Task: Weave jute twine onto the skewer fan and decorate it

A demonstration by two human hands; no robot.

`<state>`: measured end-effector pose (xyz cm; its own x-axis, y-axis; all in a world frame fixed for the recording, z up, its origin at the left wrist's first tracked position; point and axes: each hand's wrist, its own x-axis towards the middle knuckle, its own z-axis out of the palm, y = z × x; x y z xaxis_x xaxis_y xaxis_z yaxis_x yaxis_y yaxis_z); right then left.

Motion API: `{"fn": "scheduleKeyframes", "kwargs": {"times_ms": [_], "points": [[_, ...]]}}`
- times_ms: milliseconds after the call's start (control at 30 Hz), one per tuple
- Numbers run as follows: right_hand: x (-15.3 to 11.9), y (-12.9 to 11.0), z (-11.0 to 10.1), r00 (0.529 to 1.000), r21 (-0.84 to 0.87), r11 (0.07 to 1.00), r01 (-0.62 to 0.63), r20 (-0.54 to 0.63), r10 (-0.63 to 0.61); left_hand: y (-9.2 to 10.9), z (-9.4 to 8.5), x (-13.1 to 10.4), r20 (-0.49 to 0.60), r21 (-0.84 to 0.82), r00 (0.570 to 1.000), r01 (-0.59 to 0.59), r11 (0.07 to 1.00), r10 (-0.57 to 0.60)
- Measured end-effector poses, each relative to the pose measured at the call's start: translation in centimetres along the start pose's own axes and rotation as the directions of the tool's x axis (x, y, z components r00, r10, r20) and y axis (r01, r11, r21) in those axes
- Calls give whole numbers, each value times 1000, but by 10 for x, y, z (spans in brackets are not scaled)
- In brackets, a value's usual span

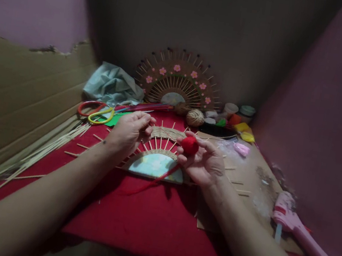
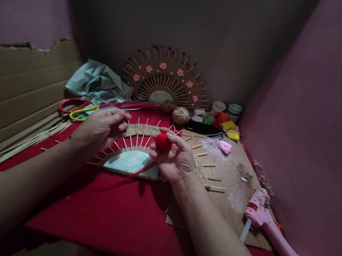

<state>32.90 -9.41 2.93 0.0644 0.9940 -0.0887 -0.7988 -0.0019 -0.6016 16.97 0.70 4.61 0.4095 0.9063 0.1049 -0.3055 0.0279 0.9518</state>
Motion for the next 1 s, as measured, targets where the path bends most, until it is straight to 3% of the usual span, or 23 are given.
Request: {"fn": "scheduleKeyframes", "kwargs": {"times_ms": [567,1000], "points": [[5,-7,-11,991,20,1000,15,-136,-12,19,-15,14,-111,-337,992,22,941,-63],[4,-35,-16,959,84,993,77,-280,-50,30,-36,27,-209,-355,977,-104,929,29]]}}
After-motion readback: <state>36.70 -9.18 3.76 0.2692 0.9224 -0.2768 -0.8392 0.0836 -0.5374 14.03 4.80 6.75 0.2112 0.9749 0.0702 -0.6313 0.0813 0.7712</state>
